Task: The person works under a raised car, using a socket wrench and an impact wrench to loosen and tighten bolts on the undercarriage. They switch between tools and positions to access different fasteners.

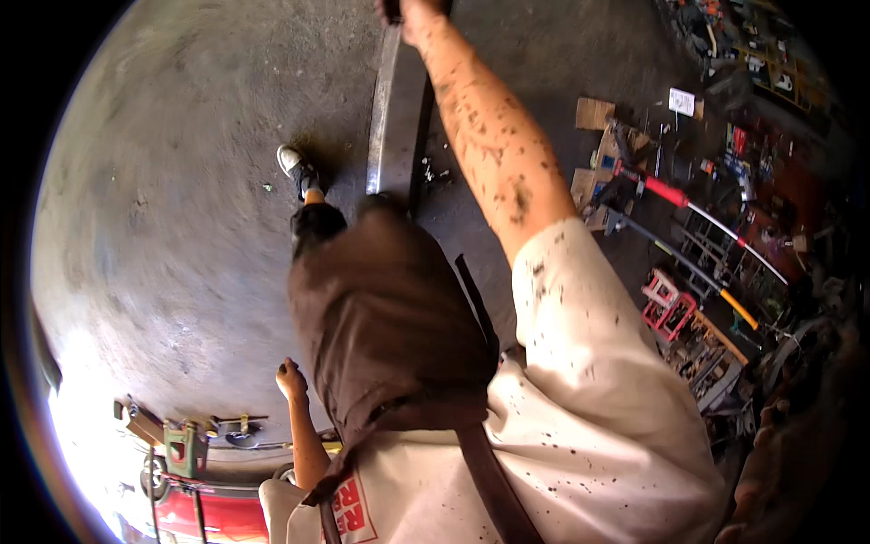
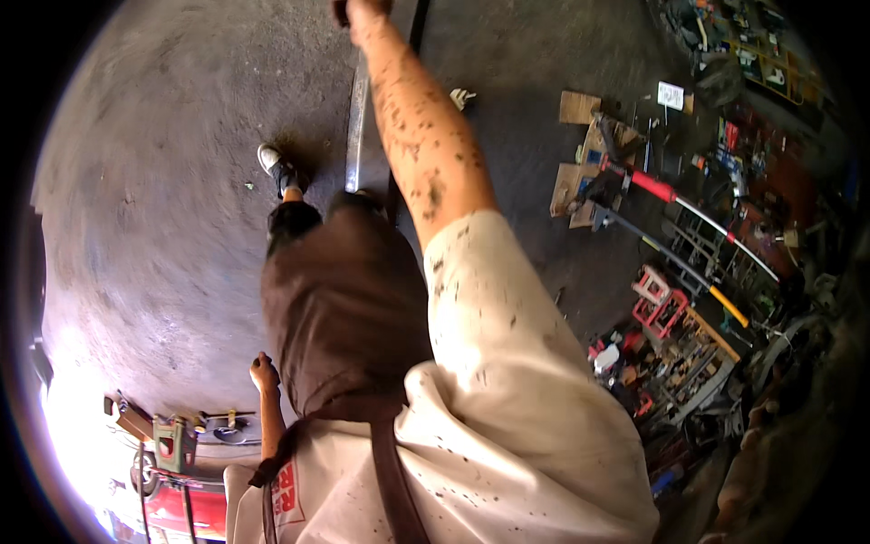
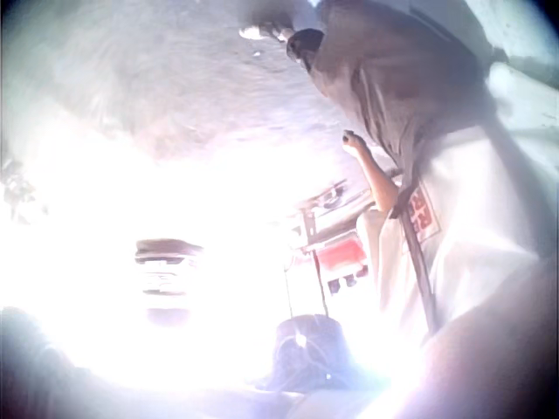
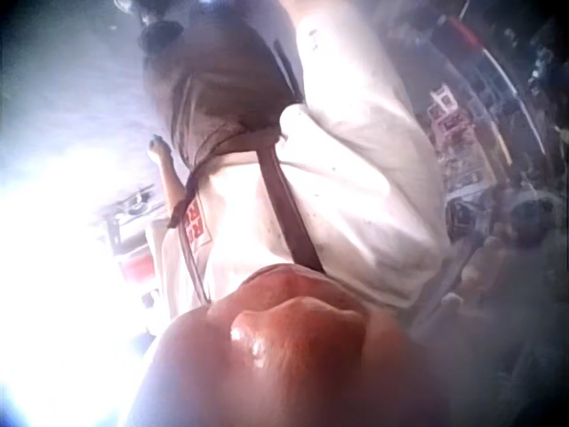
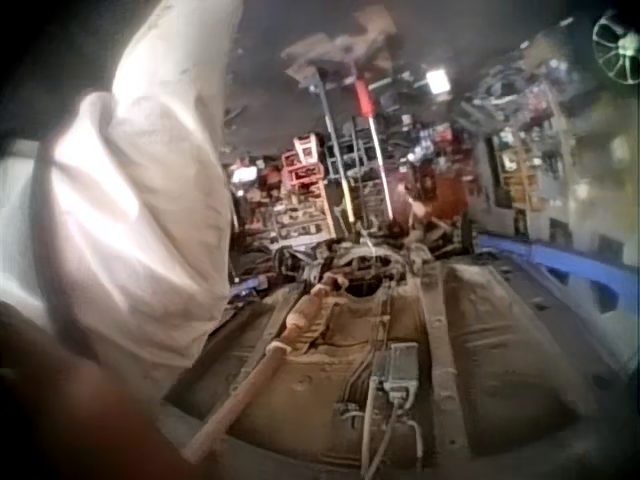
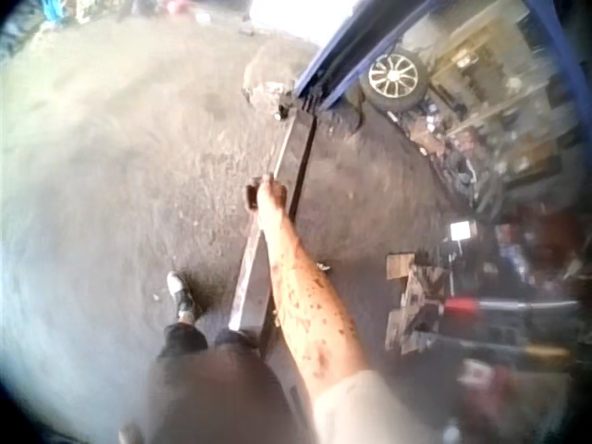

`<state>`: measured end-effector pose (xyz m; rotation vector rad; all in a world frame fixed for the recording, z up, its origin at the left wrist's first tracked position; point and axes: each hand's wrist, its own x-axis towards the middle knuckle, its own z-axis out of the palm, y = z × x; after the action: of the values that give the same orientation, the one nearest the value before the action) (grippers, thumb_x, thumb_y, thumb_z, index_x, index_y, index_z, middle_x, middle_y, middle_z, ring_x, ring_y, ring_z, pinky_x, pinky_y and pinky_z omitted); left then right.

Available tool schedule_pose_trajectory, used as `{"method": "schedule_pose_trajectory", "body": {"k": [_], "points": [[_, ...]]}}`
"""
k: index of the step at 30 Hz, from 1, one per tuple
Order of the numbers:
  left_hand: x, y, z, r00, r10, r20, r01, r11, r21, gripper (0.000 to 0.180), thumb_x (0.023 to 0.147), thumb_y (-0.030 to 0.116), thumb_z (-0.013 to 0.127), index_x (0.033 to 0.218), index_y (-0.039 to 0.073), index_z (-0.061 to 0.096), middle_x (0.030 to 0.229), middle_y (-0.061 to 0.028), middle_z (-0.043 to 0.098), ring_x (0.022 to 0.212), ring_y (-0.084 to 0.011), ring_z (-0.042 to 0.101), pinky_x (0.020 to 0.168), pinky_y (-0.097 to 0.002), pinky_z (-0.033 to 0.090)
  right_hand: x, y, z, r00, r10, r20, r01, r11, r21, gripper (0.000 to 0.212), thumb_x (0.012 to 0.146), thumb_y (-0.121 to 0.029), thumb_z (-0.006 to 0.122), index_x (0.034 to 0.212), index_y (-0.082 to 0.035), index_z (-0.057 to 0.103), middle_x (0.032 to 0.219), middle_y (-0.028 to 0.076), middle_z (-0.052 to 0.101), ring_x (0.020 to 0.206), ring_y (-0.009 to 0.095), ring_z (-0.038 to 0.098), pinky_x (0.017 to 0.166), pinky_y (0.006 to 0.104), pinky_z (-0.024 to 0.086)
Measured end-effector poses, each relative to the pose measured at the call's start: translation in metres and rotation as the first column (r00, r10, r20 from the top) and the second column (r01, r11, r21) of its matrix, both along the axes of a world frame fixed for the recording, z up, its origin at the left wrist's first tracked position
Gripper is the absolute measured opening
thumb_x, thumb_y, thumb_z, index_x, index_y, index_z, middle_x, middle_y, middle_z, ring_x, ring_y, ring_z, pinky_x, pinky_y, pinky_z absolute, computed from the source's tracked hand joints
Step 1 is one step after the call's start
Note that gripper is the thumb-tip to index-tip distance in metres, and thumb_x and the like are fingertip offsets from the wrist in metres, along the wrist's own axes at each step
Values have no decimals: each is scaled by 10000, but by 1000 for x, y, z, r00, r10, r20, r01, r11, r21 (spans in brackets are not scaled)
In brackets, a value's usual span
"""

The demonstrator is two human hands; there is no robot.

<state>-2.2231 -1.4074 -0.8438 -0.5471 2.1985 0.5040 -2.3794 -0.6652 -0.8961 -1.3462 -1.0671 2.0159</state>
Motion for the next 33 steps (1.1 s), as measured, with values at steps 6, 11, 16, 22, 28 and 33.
{"method": "schedule_pose_trajectory", "body": {"k": [6, 11, 16, 22, 28, 33], "points": [[-212, 106, 13, 997, 75, -10, -71, 973, 221, 356, 967, 322, 497, 684, 109, 467, 515, 27, 388, 391, -80, 343, 367, -269, 271, -4, 55, -42, 982, -191, 15, 187, 943, -276, 457, 996, -482, 390, 862, -104, 609, 712, 40, 630, 580, 173, 572, 490, 321, 466], [-384, 231, 25, 1000, -1, 0, 1, 881, 473, 323, 989, 330, 510, 774, 90, 493, 552, 36, 396, 437, -61, 345, 396, -240, 267, -68, 82, -59, 982, -186, 30, 187, 946, -266, 418, 995, -463, 407, 900, -102, 595, 730, 61, 641, 594, 187, 588, 522, 320, 497], [-469, 272, 26, 994, -102, -48, 111, 811, 575, 174, 974, 129, 527, 1083, -7, 544, 751, -60, 556, 623, -134, 527, 558, -278, 451, -93, 112, -70, 971, -213, 105, 234, 935, -267, 383, 992, -433, 433, 894, -97, 589, 753, 67, 656, 605, 194, 605, 520, 335, 517], [-527, 338, 11, 728, -632, -266, 685, 662, 304, 411, 951, 265, 562, 1280, 22, 529, 1288, -158, 512, 1218, -285, 483, 1040, -373, 369, -148, 127, -93, 876, 3, 483, 19, 999, -40, 439, 970, -478, 477, 924, -64, 616, 681, 23, 635, 505, 142, 568, 469, 295, 475], [-630, 434, 49, 769, -603, -211, 635, 688, 351, 389, 959, 239, 534, 1284, 25, 530, 1307, -160, 509, 1225, -314, 480, 1048, -384, 363, -236, 96, -71, 721, 354, 596, -410, 911, -44, 481, 992, -472, 416, 942, -54, 648, 734, 26, 669, 563, 91, 583, 495, 240, 449], [-718, 459, 30, 701, -679, -217, 713, 656, 248, 386, 962, 225, 518, 1292, 24, 522, 1317, -168, 505, 1235, -330, 473, 1051, -390, 362, -333, 49, -104, 421, 373, 827, -622, 782, -36, 508, 978, -481, 423, 817, -47, 630, 680, 119, 650, 612, 248, 632, 594, 392, 475]]}}
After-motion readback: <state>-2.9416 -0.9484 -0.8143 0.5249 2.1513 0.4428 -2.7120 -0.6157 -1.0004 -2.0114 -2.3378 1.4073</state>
